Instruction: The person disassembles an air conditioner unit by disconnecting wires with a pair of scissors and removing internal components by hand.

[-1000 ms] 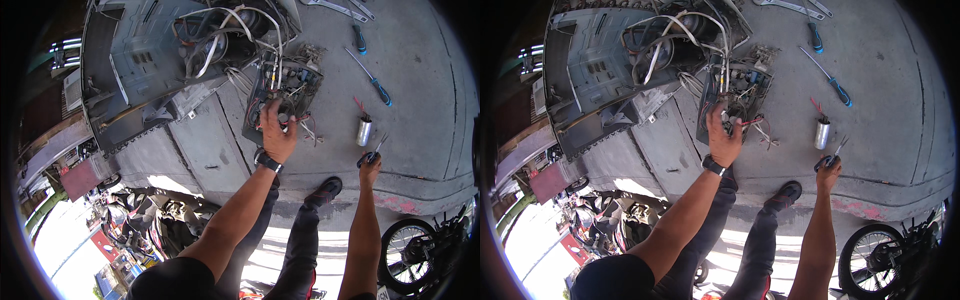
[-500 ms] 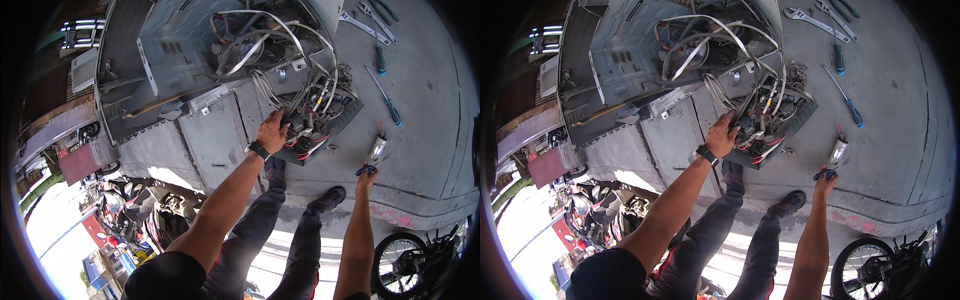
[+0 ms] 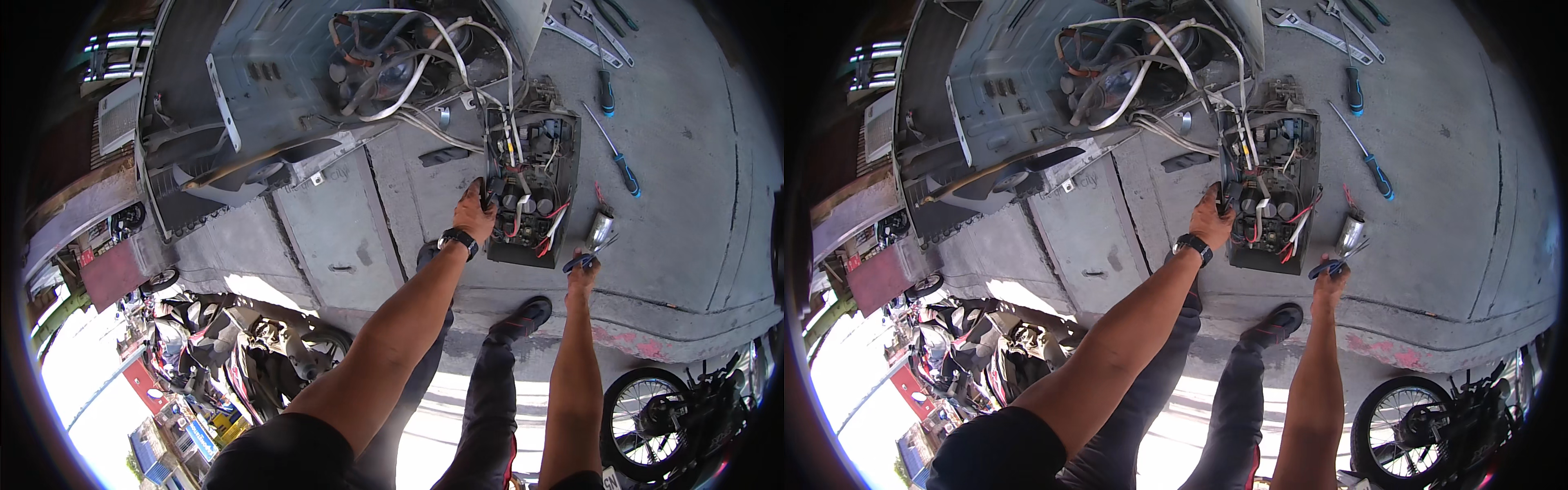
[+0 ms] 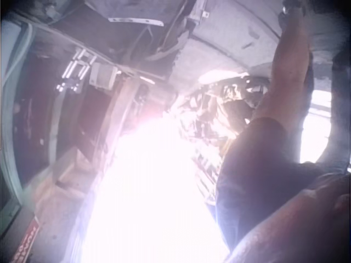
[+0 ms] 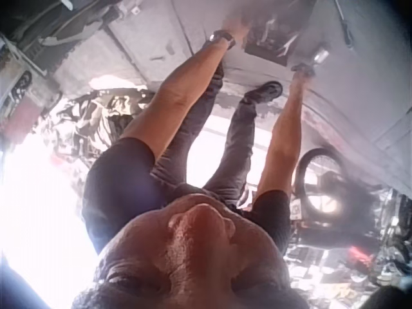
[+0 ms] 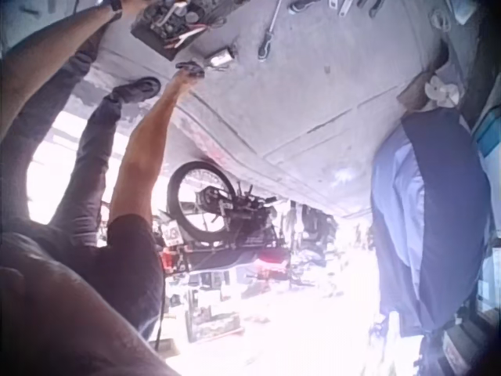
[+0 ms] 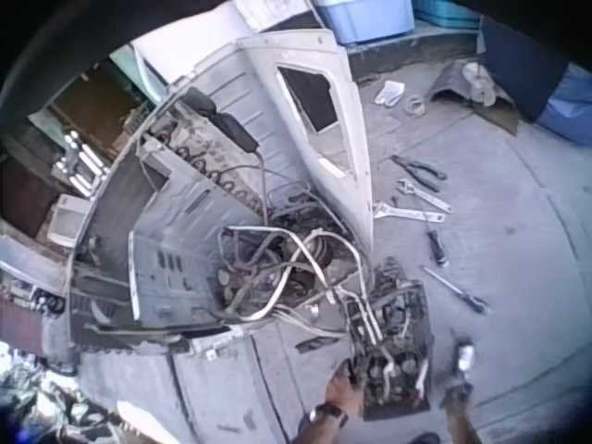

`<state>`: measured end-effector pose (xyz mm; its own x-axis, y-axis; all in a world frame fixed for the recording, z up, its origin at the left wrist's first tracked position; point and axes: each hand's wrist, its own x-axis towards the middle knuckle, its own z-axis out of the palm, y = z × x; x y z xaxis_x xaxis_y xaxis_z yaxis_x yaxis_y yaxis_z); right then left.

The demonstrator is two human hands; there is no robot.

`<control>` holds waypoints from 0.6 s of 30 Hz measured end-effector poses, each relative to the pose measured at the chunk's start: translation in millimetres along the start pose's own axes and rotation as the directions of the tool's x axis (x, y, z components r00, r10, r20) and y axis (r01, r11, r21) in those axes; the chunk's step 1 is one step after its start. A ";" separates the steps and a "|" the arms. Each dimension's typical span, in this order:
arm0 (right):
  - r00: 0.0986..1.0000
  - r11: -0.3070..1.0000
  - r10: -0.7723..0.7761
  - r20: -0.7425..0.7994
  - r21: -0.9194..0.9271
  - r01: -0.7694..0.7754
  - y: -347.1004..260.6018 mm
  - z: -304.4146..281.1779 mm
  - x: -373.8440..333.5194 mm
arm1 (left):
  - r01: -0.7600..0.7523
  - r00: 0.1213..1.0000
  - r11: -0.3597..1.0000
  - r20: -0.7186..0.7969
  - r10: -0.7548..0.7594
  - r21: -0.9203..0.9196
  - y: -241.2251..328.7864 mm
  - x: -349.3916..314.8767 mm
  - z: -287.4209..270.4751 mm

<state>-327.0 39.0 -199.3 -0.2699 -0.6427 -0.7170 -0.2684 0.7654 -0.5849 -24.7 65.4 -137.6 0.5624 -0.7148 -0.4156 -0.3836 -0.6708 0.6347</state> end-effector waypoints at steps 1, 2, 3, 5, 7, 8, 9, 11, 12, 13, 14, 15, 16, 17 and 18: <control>1.000 0.981 0.024 -0.003 -0.191 -0.024 2.5 -7.3 3.0 | 0.019 0.997 1.000 0.076 -0.017 -0.023 3.8 1.2 -2.0; 1.000 0.982 0.015 -0.006 -0.188 -0.016 6.1 -11.4 5.0 | 0.041 0.988 0.998 0.149 -0.035 -0.041 7.1 0.0 -5.1; 1.000 0.984 -0.005 -0.012 -0.178 0.003 14.7 -18.2 15.7 | -0.028 0.990 1.000 0.139 0.029 -0.009 10.0 -0.2 -5.6; 0.998 0.997 -0.062 0.009 -0.038 0.062 33.4 -27.0 30.1 | -0.166 0.986 0.981 0.007 0.166 0.098 11.3 6.1 -7.2; 0.988 0.968 -0.152 0.020 0.205 0.145 50.5 -53.5 40.2 | -0.205 0.972 0.979 -0.113 0.206 0.020 29.9 23.6 -8.4; 0.998 0.973 -0.057 0.005 0.225 0.054 48.9 -52.1 21.7 | -0.153 0.975 0.986 -0.175 0.139 -0.069 37.7 34.1 -24.7; 0.999 0.968 0.047 0.019 0.247 -0.050 34.1 -36.5 -16.7 | -0.109 0.980 0.949 -0.194 0.052 -0.297 42.1 44.3 -46.4; 0.989 0.917 0.145 0.044 0.370 -0.150 15.4 -30.5 -75.1 | -0.138 0.975 0.773 -0.222 -0.004 -0.619 80.2 77.5 -66.3; 0.986 0.865 0.150 0.075 0.473 -0.168 18.8 -34.7 -101.9 | -0.197 0.967 0.689 -0.255 0.019 -0.697 98.7 95.6 -72.0; 0.980 0.845 0.170 0.107 0.496 -0.201 13.6 -30.8 -134.7 | -0.150 0.979 0.672 -0.205 -0.002 -0.725 106.8 111.0 -81.3; 0.973 0.822 0.187 0.138 0.520 -0.232 4.9 -26.2 -167.3 | -0.105 0.988 0.653 -0.155 -0.019 -0.750 114.0 125.8 -91.1; 0.964 0.800 0.210 0.164 0.537 -0.266 -1.3 -21.9 -195.6 | -0.059 0.994 0.632 -0.101 -0.031 -0.773 122.0 134.7 -97.3; 0.953 0.776 0.235 0.190 0.554 -0.302 -4.5 -16.8 -218.6 | -0.103 0.993 0.679 -0.119 0.024 -0.727 129.9 133.2 -95.9; 0.948 0.783 0.242 0.208 0.535 -0.318 -4.7 -11.4 -233.4 | -0.092 0.994 0.729 -0.110 0.022 -0.678 135.2 128.8 -91.1; 0.940 0.790 0.251 0.231 0.512 -0.337 -3.8 -5.1 -246.2 | -0.079 0.994 0.778 -0.106 0.016 -0.623 136.0 123.3 -87.8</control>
<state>-264.3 194.1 -18.6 -0.1074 -0.4035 -0.9086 0.3526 0.8391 -0.4143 56.7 -96.6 -45.3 0.6308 -0.7006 -0.3335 0.1135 -0.3418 0.9329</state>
